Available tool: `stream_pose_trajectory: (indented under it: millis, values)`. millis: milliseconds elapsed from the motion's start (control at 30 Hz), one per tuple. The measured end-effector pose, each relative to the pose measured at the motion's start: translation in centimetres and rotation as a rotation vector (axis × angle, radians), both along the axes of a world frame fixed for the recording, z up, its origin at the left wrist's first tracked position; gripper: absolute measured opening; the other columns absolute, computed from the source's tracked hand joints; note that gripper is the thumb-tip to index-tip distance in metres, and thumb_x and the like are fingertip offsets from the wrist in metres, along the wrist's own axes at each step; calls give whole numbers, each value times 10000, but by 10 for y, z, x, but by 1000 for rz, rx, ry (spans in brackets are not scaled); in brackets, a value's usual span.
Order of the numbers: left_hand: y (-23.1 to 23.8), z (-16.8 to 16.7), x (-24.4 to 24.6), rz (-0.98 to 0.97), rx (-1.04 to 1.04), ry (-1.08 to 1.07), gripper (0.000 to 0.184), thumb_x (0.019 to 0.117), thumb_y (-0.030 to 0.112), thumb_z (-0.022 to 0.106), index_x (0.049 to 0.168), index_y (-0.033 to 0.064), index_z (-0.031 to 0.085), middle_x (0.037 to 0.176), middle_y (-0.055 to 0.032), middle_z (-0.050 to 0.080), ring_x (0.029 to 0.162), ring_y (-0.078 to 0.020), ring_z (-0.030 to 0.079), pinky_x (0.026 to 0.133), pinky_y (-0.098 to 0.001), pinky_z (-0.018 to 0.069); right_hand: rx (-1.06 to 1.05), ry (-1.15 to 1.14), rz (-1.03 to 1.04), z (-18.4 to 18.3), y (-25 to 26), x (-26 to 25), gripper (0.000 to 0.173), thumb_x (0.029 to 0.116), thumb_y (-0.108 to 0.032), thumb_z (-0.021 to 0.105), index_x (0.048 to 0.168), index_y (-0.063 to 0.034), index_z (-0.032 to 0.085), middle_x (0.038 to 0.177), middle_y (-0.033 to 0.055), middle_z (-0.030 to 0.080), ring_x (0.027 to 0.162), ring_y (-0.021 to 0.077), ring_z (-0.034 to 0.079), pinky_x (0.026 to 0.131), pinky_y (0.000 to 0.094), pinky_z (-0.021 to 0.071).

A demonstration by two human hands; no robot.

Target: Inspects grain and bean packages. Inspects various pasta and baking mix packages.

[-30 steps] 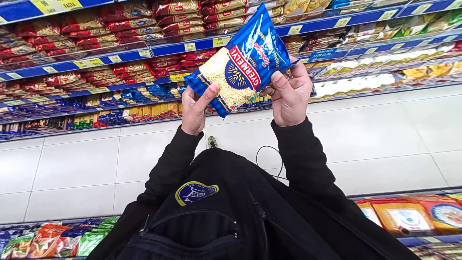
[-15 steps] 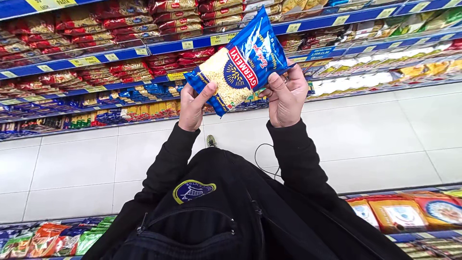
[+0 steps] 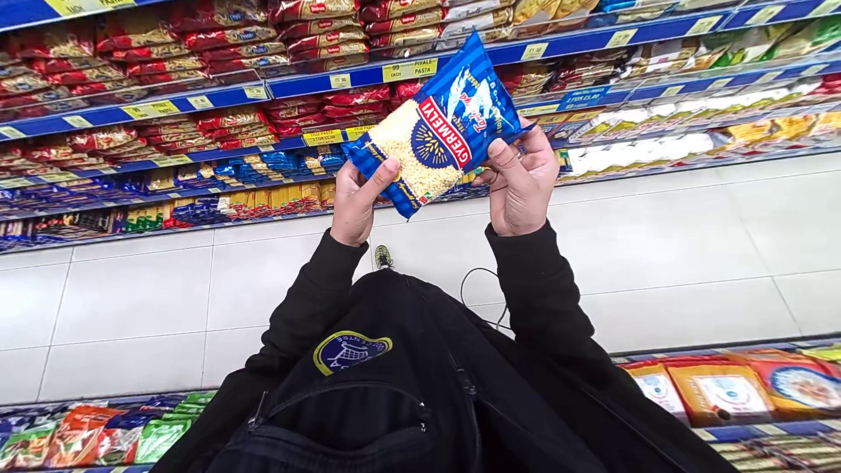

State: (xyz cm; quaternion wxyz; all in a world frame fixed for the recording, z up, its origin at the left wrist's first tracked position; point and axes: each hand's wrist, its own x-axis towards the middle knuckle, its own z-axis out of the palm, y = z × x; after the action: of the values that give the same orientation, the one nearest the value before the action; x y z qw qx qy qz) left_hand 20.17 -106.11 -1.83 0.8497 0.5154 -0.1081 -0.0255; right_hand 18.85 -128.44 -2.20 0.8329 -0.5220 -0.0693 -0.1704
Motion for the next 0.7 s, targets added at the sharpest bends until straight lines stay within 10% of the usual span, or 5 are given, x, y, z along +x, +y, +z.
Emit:
stream_pose_trajectory:
  millis: [533, 700]
  values:
    - [-7, -2, -2, -10, -1, 6, 310, 979, 142, 682, 1257, 69, 567, 1121, -68, 712, 1007, -176, 717, 902, -374, 609, -12, -2, 11, -2, -7, -2, 415, 964, -70, 674, 1356, -113, 545, 1174, 72, 693, 840, 129, 729, 593, 243, 617]
    - [-22, -27, -7, -53, -2, 30, 640, 868, 204, 819, 1367, 76, 440, 1170, -51, 693, 1050, -178, 702, 928, -395, 599, 71, 104, -27, -20, -7, 0, 363, 979, -86, 656, 1327, -84, 553, 1128, 79, 704, 825, 140, 723, 614, 269, 617]
